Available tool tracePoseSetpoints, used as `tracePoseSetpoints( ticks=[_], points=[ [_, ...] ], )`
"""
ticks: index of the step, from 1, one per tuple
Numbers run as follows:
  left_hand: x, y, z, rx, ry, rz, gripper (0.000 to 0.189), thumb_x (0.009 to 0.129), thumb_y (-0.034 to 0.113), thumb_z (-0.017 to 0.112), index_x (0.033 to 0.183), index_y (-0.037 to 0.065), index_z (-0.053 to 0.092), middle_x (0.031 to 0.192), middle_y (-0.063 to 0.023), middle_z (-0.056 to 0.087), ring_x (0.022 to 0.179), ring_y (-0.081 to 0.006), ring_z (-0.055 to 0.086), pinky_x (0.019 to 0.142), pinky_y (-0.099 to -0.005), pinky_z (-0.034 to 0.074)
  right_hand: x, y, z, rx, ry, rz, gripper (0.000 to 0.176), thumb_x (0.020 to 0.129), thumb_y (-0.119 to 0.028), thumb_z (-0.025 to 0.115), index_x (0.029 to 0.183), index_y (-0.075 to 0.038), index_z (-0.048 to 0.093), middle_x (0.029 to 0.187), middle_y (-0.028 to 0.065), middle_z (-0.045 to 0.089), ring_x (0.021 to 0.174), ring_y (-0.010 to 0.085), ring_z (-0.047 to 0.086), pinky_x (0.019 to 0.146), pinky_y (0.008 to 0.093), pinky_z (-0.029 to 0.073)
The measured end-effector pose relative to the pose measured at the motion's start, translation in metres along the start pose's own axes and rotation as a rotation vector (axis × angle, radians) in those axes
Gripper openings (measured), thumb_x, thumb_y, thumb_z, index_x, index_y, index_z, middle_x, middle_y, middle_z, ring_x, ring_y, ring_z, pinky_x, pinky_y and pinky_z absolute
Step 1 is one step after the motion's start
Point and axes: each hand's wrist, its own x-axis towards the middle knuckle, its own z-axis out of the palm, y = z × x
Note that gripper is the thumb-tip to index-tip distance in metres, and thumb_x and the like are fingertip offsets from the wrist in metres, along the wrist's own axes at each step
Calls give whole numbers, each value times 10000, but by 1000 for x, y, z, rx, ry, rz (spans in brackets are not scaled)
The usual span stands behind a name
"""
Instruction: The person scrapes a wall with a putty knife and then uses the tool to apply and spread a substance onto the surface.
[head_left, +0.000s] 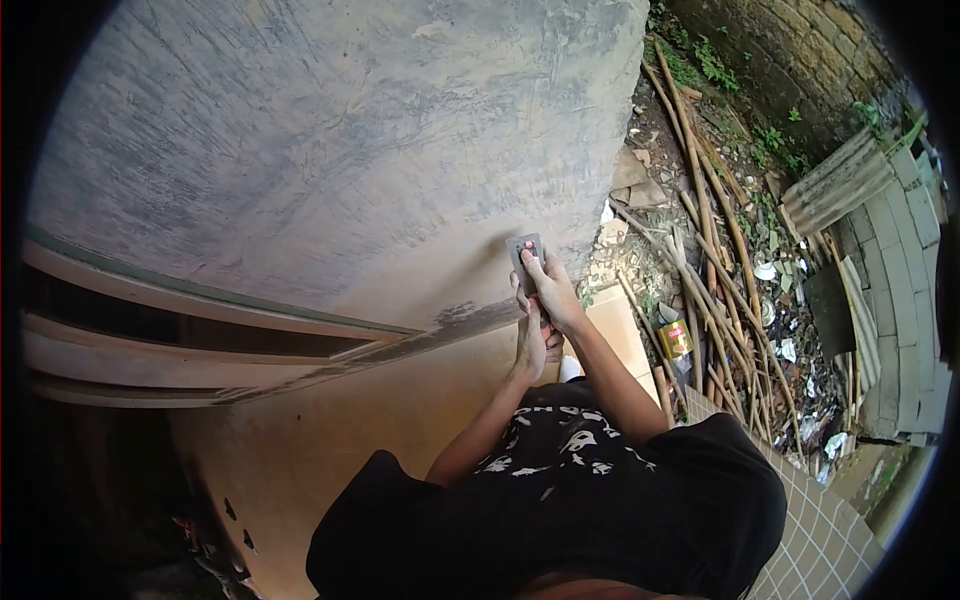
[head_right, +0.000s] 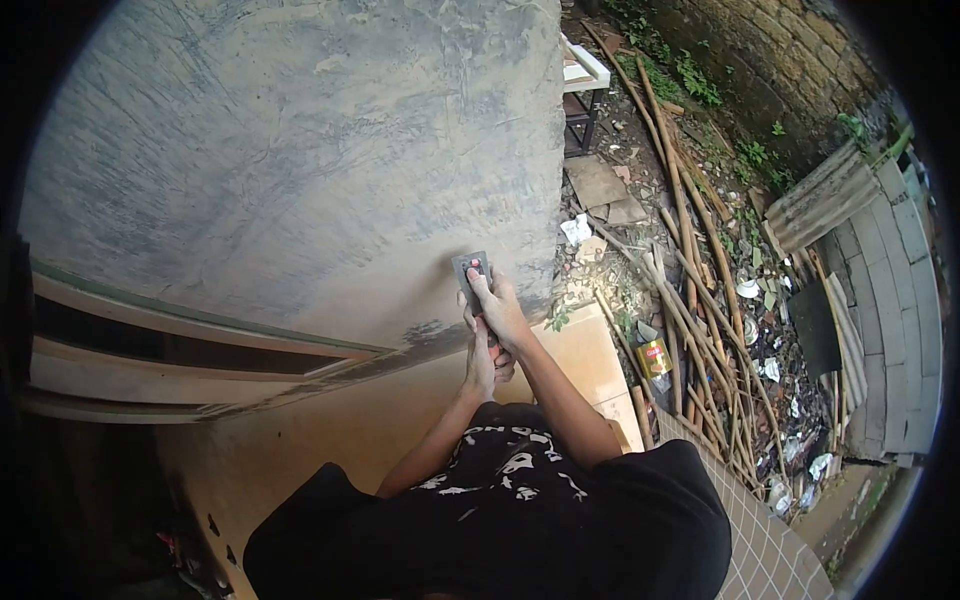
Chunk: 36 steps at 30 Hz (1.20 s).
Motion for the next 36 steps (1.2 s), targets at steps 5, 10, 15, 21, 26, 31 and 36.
tracePoseSetpoints(
  ticks=[5, 10, 15, 21, 26, 31, 36],
  points=[
    [22, -10, 0, 99, 157, 276, 486, 963, 538, 309, 709, 138, 417, 515, 50, 336, 368, -60, 289, 328, -236, 201, 11, 9, -1, 5, 21, -6, 302, 969, -303, 485, 829, -54, 387, 549, 14, 429, 369, 83, 388, 326, 237, 304],
    [26, 3, -7, 14, 84, 59, 463, 988, 486, 274, 680, 167, 407, 501, 66, 316, 374, -54, 280, 339, -230, 204, 25, 10, 1, -119, 69, -62, 357, 959, -298, 503, 731, -46, 393, 514, 10, 410, 343, 82, 365, 303, 246, 283],
    [34, -4, -4, 39, 148, 148, 514, 953, 586, 257, 728, 162, 442, 483, 71, 289, 339, -58, 246, 309, -234, 183, 28, 7, 6, -261, 161, -62, 421, 937, -312, 543, 638, -37, 434, 466, 20, 434, 333, 91, 399, 296, 257, 291],
    [42, 41, 17, 241, 281, 505, 495, 993, 440, 228, 752, 97, 492, 494, 79, 355, 360, -42, 319, 316, -218, 226, 35, -41, 39, -361, 79, -281, 411, 951, -314, 518, 637, -62, 439, 463, 2, 435, 357, 74, 381, 330, 231, 285],
    [44, 11, -13, 123, 177, 283, 493, 968, 538, 251, 798, 134, 478, 516, 55, 368, 373, -55, 326, 325, -221, 219, 31, 2, 7, -389, 61, -87, 476, 945, -377, 506, 616, -34, 486, 499, 50, 522, 395, 100, 477, 376, 261, 371],
    [20, -8, -44, -120, 28, 85, 602, 877, 684, 250, 705, 133, 421, 452, 10, 346, 289, -113, 270, 281, -250, 209, 10, 59, -45, -637, -141, -32, 463, 955, -382, 470, 990, 57, 613, 754, 104, 625, 711, 157, 587, 660, 297, 478],
    [12, 2, -50, -109, -14, 58, 637, 876, 652, 225, 723, 87, 477, 426, -25, 380, 270, -151, 341, 274, -265, 294, -14, 48, -37, -632, -430, 137, 408, 952, -332, 502, 1062, 53, 584, 773, 99, 620, 716, 142, 588, 651, 282, 487]
  ],
)
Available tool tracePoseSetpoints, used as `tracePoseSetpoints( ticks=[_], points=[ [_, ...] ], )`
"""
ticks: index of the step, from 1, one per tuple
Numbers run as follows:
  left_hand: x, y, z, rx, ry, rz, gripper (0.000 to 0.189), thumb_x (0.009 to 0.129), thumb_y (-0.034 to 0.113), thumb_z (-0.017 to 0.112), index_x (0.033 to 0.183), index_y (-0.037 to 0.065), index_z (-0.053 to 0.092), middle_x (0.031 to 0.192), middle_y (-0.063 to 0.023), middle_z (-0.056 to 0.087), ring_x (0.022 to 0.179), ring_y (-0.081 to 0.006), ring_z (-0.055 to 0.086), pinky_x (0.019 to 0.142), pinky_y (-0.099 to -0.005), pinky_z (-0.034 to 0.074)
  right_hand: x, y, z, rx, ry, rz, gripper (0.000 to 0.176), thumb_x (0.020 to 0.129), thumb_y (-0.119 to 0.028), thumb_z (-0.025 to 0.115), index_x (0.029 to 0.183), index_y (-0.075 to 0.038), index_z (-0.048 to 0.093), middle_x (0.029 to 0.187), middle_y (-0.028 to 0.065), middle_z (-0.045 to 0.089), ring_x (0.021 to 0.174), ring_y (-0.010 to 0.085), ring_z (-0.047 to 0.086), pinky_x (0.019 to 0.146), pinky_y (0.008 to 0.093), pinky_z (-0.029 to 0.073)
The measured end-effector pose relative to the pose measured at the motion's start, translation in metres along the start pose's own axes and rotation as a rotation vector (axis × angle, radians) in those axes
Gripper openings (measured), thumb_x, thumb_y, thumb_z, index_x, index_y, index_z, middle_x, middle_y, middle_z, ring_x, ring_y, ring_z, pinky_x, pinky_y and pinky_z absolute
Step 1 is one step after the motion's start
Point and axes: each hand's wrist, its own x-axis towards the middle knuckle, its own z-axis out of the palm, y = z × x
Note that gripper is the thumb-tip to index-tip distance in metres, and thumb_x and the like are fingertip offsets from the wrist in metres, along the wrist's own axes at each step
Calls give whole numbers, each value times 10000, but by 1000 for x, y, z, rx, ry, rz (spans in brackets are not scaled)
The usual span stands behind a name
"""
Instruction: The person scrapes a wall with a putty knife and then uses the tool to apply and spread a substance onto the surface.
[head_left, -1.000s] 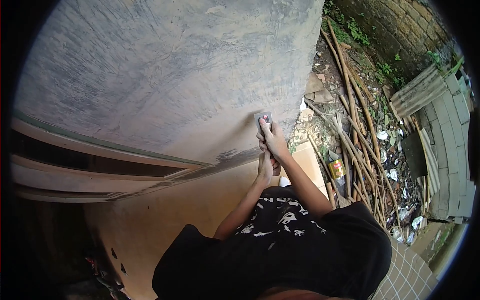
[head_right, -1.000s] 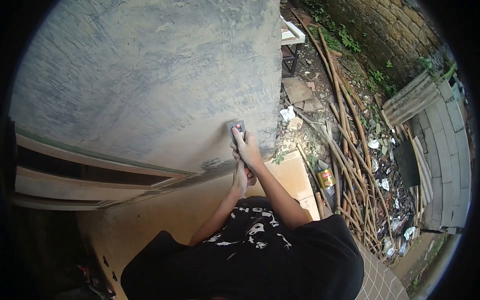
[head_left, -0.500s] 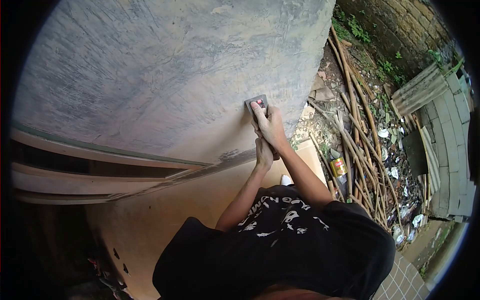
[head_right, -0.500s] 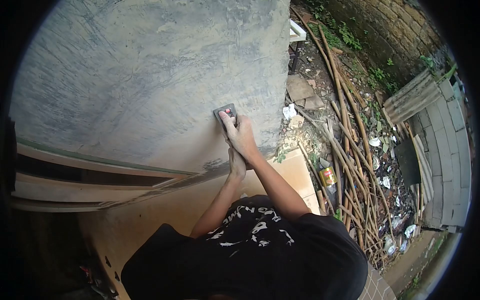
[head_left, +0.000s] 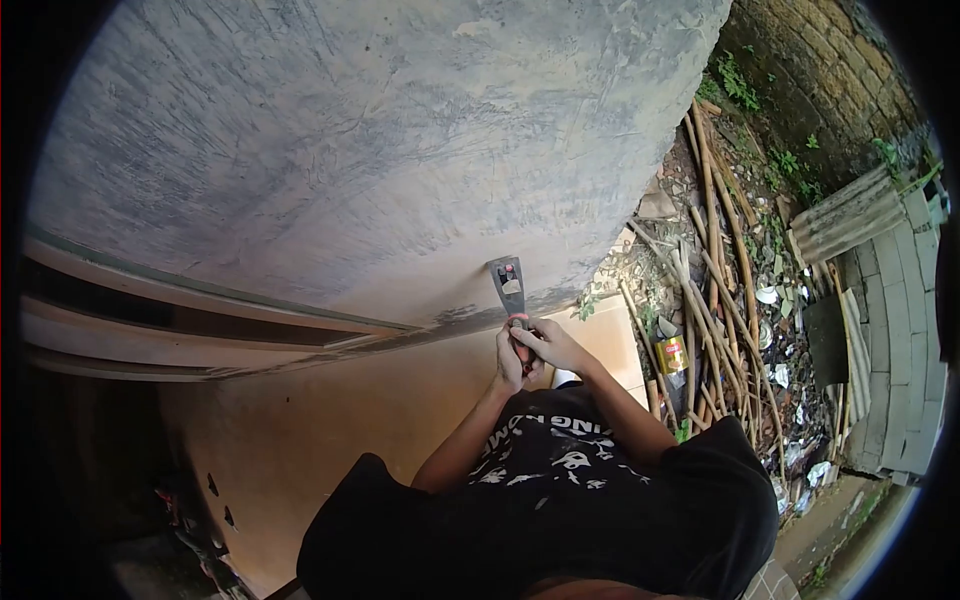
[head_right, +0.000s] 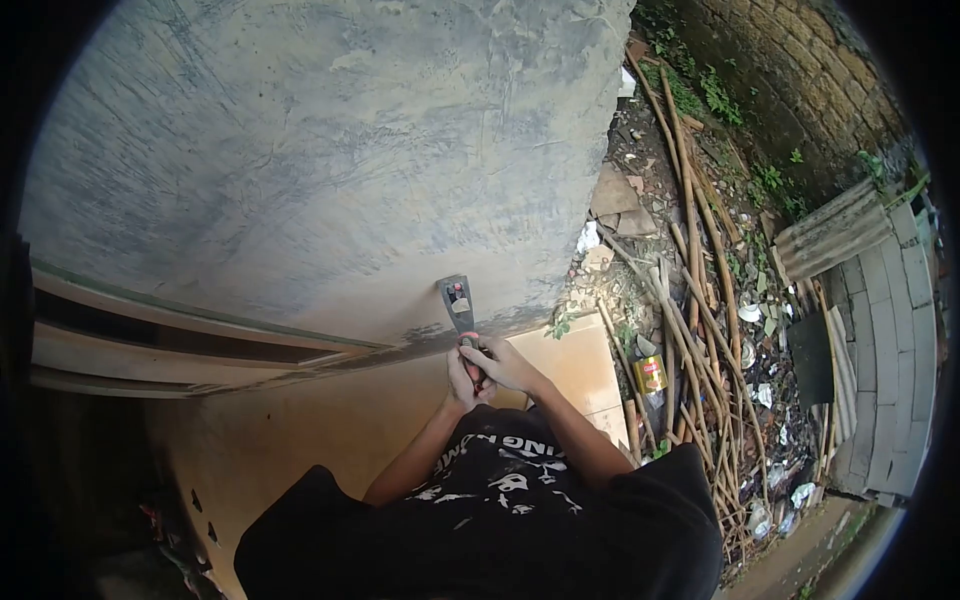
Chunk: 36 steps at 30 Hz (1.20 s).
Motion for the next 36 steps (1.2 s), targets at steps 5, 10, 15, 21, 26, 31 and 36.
tracePoseSetpoints(
  ticks=[5, 10, 15, 21, 26, 31, 36],
  points=[
    [20, -29, -39, 174, 56, 88, 656, 963, 563, 195, 1136, 22, 523, 995, -114, 611, 871, -211, 636, 788, -326, 519, -5, 2, 8, -131, 244, -78, 302, 916, -244, 562, 1018, 39, 586, 747, 134, 620, 703, 228, 629, 634, 308, 482],
    [-2, -7, -51, 322, -34, -97, 656, 961, 564, 224, 1287, 30, 423, 1229, -148, 535, 1018, -240, 598, 850, -353, 497, -12, -5, 1, -332, 474, -211, 251, 884, -193, 585, 1000, 29, 600, 715, 169, 587, 596, 270, 557, 577, 344, 441],
    [-9, -11, -48, 148, -160, 170, 643, 943, 575, 306, 1346, 78, 365, 1306, -115, 474, 1084, -250, 561, 918, -396, 452, -7, 12, 4, -149, 272, -137, 368, 1007, -258, 343, 1008, 37, 562, 672, 87, 525, 587, 181, 511, 552, 310, 417],
    [-25, -8, -29, -27, -62, 338, 747, 919, 647, 164, 1411, 94, 267, 1374, -122, 414, 1239, -234, 445, 1015, -388, 368, 16, 2, 46, -6, 240, -247, 280, 963, -259, 485, 1012, 16, 507, 789, 92, 562, 643, 154, 533, 570, 292, 446],
    [-43, -1, -45, -177, -95, 375, 717, 921, 638, 192, 1373, 97, 318, 1345, -127, 429, 1266, -257, 407, 1048, -425, 331, 26, -20, 83, 459, 104, -37, 221, 956, -244, 516, 971, -25, 489, 638, 6, 520, 421, 45, 441, 377, 190, 340],
    [-57, 17, -68, -253, -24, 401, 640, 929, 610, 253, 1315, 118, 386, 1273, -121, 480, 1233, -279, 432, 1027, -474, 353, 51, -6, 127, 328, 183, 102, 279, 947, -221, 522, 1162, -48, 564, 974, 105, 624, 835, 227, 568, 715, 302, 442],
    [-64, 45, -97, -319, 51, 275, 489, 957, 517, 315, 1242, 153, 476, 1193, -90, 547, 1139, -244, 514, 982, -433, 401, 70, -6, 156, 560, 179, -37, 195, 949, -235, 535, 981, -44, 513, 596, -18, 497, 385, 56, 416, 363, 190, 318]
  ],
)
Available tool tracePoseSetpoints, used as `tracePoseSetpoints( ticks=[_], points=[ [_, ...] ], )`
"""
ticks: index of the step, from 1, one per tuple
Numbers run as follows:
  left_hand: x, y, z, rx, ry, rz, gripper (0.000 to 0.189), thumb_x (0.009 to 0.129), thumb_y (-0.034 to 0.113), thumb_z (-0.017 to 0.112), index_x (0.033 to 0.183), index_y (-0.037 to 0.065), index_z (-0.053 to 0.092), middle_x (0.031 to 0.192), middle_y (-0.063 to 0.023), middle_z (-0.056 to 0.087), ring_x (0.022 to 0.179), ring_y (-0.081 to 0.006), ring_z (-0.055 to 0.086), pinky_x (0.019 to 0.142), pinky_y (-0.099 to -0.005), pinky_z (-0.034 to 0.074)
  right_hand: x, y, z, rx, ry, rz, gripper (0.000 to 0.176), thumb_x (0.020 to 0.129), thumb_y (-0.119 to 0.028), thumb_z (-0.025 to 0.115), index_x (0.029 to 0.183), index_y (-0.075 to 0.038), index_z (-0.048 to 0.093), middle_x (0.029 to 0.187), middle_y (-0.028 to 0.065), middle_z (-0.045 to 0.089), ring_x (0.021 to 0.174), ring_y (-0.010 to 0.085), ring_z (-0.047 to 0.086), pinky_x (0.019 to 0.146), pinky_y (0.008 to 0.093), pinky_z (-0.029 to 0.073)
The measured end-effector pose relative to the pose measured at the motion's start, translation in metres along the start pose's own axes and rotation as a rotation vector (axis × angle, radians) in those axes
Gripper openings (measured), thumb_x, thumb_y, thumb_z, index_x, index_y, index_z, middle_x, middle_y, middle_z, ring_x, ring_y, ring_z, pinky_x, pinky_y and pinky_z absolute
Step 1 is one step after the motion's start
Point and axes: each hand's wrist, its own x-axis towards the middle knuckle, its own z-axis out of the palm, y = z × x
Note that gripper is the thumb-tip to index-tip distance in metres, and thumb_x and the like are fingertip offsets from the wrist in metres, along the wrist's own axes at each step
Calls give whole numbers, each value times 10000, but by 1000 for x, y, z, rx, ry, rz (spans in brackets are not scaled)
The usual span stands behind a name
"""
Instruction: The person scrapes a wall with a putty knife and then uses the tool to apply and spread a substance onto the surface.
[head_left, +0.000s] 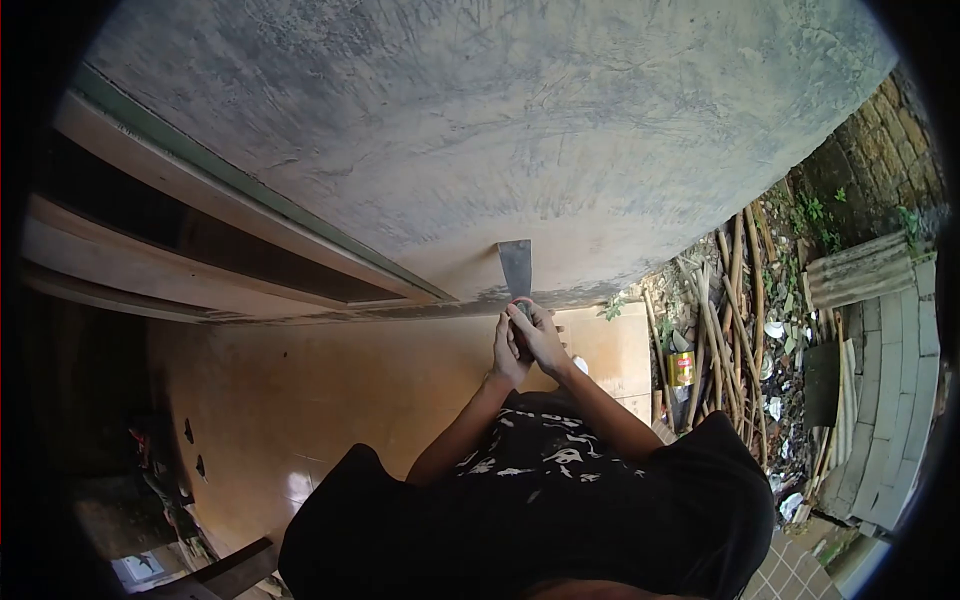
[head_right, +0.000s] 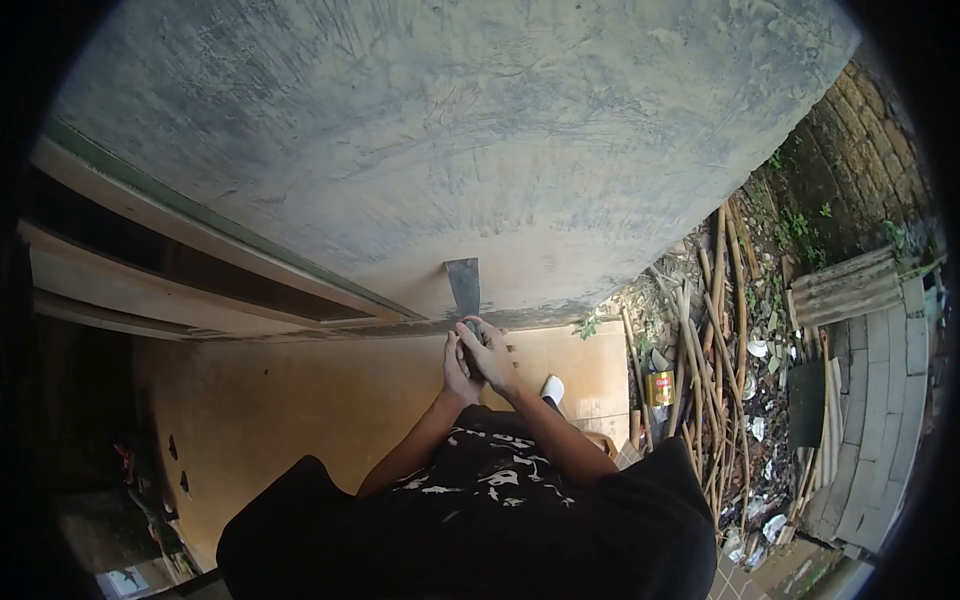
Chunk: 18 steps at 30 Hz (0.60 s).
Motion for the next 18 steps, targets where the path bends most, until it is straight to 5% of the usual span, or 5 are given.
tracePoseSetpoints(
  ticks=[1, 5, 8, 13, 18],
  points=[
    [4, 2, -8, -2, -6, -6, 489, 957, 517, 315, 1242, 153, 476, 1193, -90, 547, 1139, -244, 514, 982, -433, 401, -1, -5, 4, -79, -24, 12, 275, 982, -262, 456, 849, -40, 547, 582, -15, 484, 450, 58, 443, 400, 207, 337],
    [15, 11, -20, 95, -85, 35, 448, 966, 490, 333, 1197, 156, 523, 1119, -20, 586, 1013, -158, 550, 852, -337, 434, -3, 8, 7, -30, 240, 60, 392, 1009, -336, 346, 866, -26, 540, 630, -5, 465, 552, 84, 424, 484, 257, 363],
    [17, 19, -25, 127, -176, 45, 453, 969, 489, 336, 1206, 148, 517, 1089, 16, 595, 881, -88, 550, 694, -266, 440, -9, 10, 9, -379, 255, -240, 374, 1005, -325, 363, 848, -27, 527, 655, 5, 475, 559, 83, 427, 486, 258, 369],
    [4, 31, -33, 299, -95, -148, 477, 932, 566, 360, 1020, 153, 581, 698, 48, 531, 514, -84, 489, 426, -202, 353, -27, -17, 29, -25, 118, 4, 207, 945, -233, 540, 990, -48, 461, 606, 25, 506, 399, 106, 464, 357, 222, 345],
    [13, 21, -35, 128, 9, -124, 431, 906, 591, 405, 932, 196, 576, 613, 59, 453, 452, -76, 447, 402, -179, 315, -9, 8, 20, -89, 119, -23, 238, 951, -272, 528, 962, -35, 504, 557, 7, 473, 367, 96, 426, 347, 221, 333]
  ],
)
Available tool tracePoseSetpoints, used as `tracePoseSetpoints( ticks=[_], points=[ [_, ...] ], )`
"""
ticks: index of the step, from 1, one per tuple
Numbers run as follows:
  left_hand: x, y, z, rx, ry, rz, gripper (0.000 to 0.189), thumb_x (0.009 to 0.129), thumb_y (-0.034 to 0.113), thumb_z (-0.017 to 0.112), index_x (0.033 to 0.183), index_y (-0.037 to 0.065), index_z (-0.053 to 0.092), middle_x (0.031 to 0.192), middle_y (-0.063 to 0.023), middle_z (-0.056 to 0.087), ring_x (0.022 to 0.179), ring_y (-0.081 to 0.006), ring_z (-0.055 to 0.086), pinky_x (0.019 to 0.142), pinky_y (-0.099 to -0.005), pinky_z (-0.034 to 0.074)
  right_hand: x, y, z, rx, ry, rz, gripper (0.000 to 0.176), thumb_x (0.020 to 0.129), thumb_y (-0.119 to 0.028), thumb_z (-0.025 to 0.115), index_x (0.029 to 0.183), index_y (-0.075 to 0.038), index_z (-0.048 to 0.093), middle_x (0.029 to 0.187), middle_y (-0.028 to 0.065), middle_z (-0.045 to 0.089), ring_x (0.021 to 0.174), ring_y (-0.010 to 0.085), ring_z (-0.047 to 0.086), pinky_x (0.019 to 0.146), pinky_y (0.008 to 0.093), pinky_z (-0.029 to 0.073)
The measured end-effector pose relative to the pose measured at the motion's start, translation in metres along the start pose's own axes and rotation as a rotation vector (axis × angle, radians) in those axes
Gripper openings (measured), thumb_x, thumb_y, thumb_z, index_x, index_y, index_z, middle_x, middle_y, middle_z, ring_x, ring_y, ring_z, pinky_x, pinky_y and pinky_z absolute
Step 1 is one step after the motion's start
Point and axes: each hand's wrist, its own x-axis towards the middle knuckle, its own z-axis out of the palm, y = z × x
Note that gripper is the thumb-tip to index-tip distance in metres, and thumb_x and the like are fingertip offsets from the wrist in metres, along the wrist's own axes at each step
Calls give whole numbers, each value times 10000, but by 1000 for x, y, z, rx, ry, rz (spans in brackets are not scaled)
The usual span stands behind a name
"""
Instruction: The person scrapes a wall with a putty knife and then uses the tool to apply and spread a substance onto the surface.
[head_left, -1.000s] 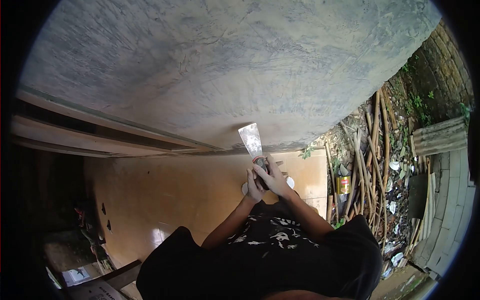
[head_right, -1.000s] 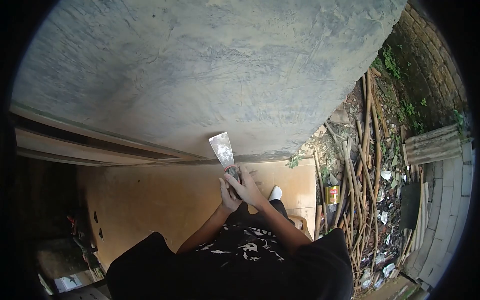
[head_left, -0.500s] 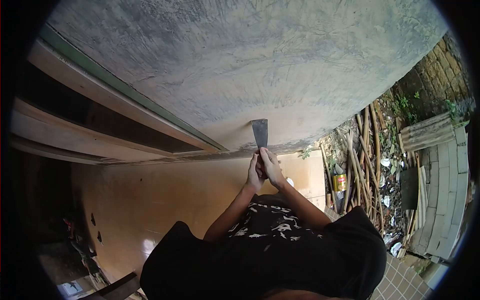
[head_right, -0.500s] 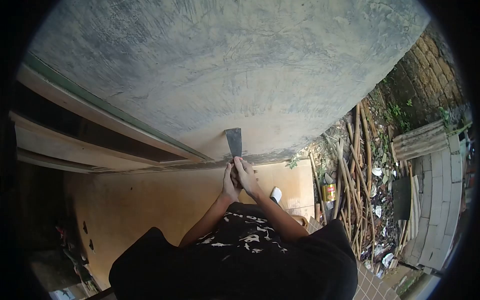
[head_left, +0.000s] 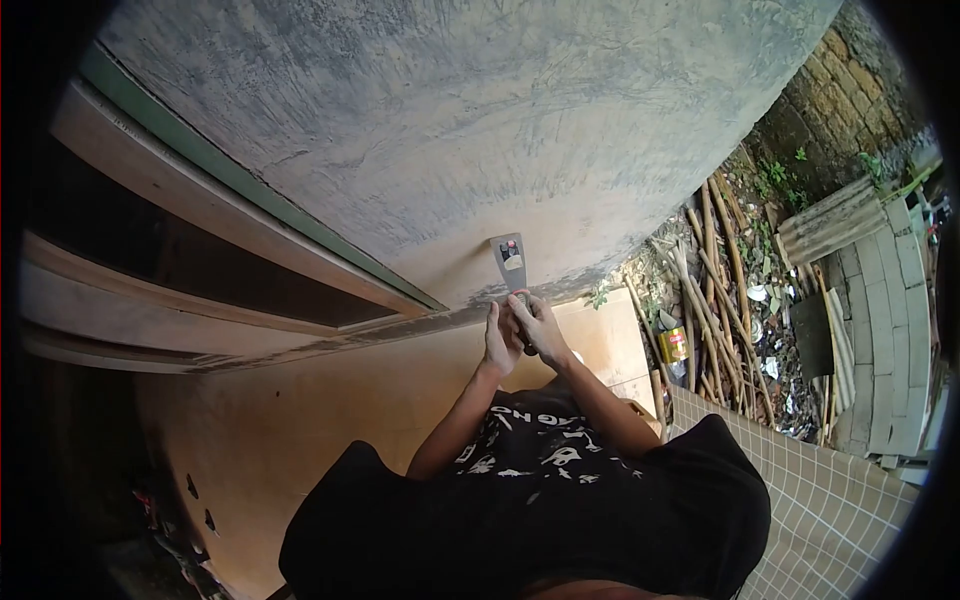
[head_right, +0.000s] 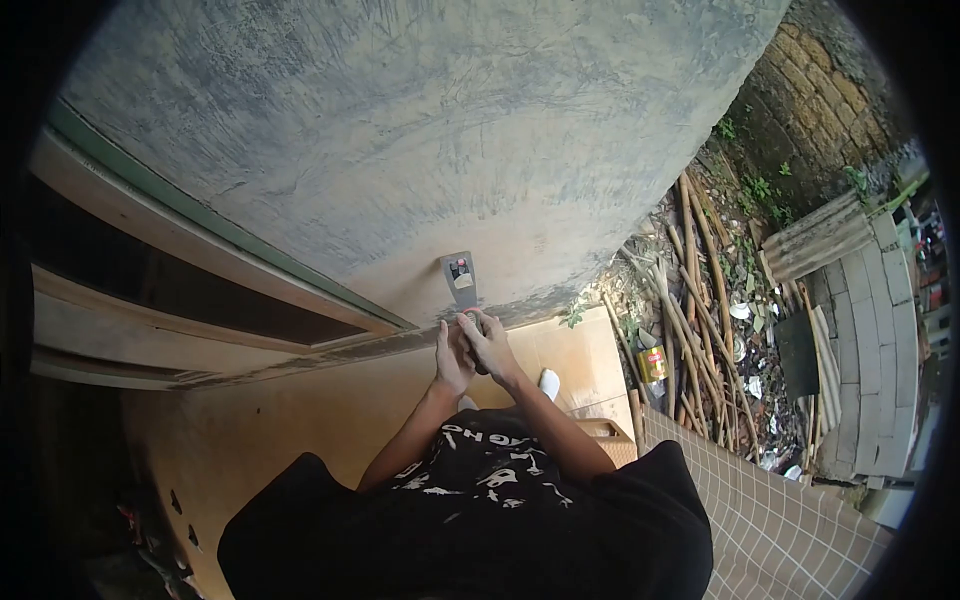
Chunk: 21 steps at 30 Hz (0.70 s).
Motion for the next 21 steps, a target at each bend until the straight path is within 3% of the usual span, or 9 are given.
tracePoseSetpoints(
  ticks=[3, 5, 6, 8, 9, 11, 14, 17, 21],
  points=[
    [12, -13, -18, -6, -92, 62, 392, 904, 588, 416, 903, 226, 567, 604, 62, 442, 529, -84, 483, 493, -202, 375, 5, 8, 4, 47, 53, -18, 258, 955, -289, 520, 944, -31, 523, 558, -3, 464, 368, 81, 415, 344, 217, 324],
    [25, -30, -37, -40, -133, -53, 647, 916, 614, 301, 1353, 146, 394, 1150, -103, 561, 1022, -257, 564, 839, -378, 467, 3, 2, 10, 66, 80, -69, 272, 956, -299, 520, 888, -36, 531, 548, -15, 443, 365, 67, 395, 340, 216, 307],
    [21, -33, -34, -45, -129, -53, 647, 916, 614, 301, 1353, 146, 394, 1150, -103, 561, 1022, -257, 564, 839, -378, 467, 2, 3, 9, 63, 78, -64, 272, 956, -299, 520, 888, -36, 531, 548, -15, 443, 365, 67, 395, 340, 216, 307],
    [8, -28, -12, -210, -55, -31, 379, 927, 543, 398, 1029, 221, 567, 889, -16, 601, 920, -202, 599, 803, -411, 495, 5, 7, 7, 10, 99, -64, 317, 965, -329, 496, 819, -49, 525, 539, -25, 422, 356, 59, 369, 328, 213, 281],
    [-2, -21, 3, -212, -56, -27, 379, 927, 543, 398, 1029, 221, 567, 889, -16, 601, 920, -202, 599, 803, -411, 495, 8, 11, 6, 8, 95, -65, 317, 965, -329, 496, 819, -49, 525, 539, -25, 422, 356, 59, 369, 328, 213, 281],
    [-24, -6, 32, -206, -144, 18, 457, 930, 535, 394, 1250, 221, 483, 1155, -58, 558, 1022, -269, 582, 877, -441, 485, 12, 19, 1, 111, 132, 19, 377, 971, -366, 468, 769, -51, 515, 522, -32, 400, 356, 54, 354, 318, 212, 262],
    [-32, -4, 46, -281, -185, 24, 539, 928, 540, 395, 1377, 244, 363, 1249, -51, 495, 1017, -282, 571, 842, -443, 490, 13, 20, 2, 51, 166, 21, 430, 974, -391, 447, 722, -47, 503, 520, -33, 402, 363, 33, 335, 312, 204, 228],
    [-28, -8, 57, -93, -34, 55, 636, 905, 634, 307, 1345, 182, 388, 1159, -101, 536, 967, -274, 571, 810, -394, 476, 18, 22, -3, -153, 230, 2, 466, 974, -384, 455, 679, -26, 503, 526, -25, 412, 426, 37, 350, 365, 226, 266],
    [8, -27, 19, -51, -109, 73, 585, 900, 642, 316, 1301, 229, 417, 1152, -73, 521, 917, -255, 573, 765, -395, 489, 23, 29, -5, -333, 305, -164, 466, 976, -369, 456, 712, 4, 549, 592, -38, 426, 591, 62, 363, 508, 261, 324]
  ],
)
